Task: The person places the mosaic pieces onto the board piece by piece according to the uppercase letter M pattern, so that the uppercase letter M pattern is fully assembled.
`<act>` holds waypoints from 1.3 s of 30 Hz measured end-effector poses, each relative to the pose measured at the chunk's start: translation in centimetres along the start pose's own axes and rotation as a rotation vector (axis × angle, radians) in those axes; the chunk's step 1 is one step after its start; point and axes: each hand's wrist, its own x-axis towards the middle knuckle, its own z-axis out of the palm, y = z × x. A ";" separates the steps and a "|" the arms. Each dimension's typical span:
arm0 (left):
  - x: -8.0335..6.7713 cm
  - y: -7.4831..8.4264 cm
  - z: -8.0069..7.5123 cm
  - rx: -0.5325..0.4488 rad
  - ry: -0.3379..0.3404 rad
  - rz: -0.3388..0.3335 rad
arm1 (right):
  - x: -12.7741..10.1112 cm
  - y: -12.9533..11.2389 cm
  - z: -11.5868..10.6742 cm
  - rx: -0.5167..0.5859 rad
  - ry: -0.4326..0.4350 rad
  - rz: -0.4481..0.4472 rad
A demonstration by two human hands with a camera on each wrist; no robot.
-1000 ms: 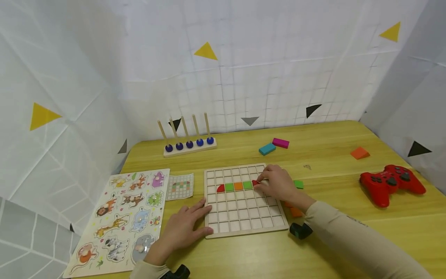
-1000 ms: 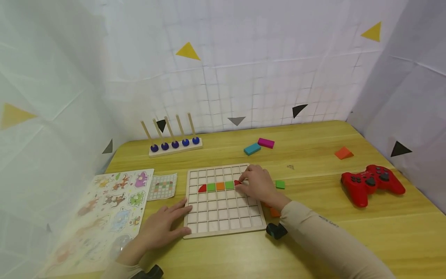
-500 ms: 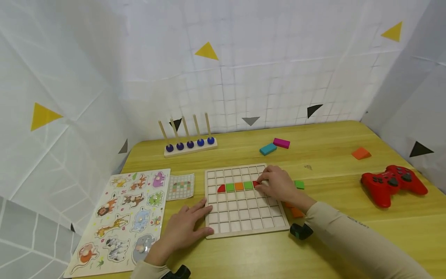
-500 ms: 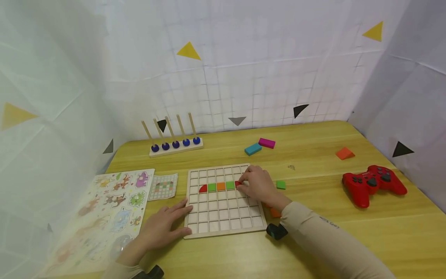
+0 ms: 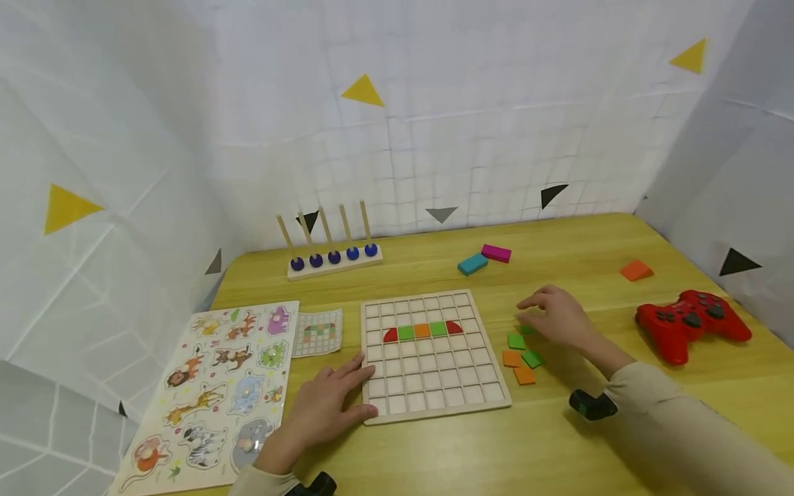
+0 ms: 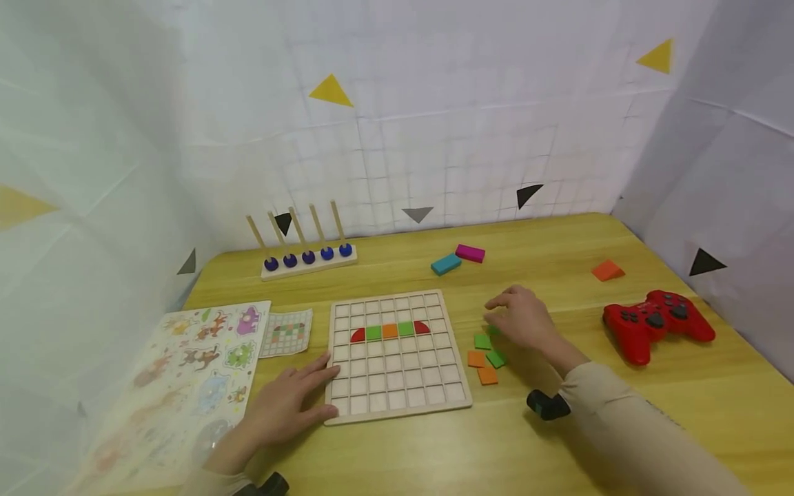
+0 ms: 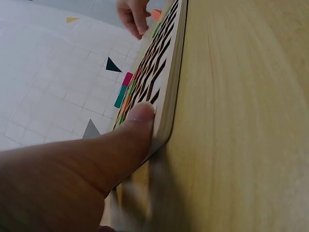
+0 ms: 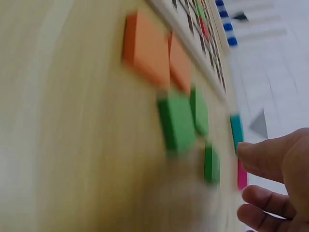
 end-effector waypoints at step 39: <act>-0.2 0.2 -0.5 0.030 -0.062 0.045 | -2.3 3.1 0.1 -0.023 -0.036 -0.045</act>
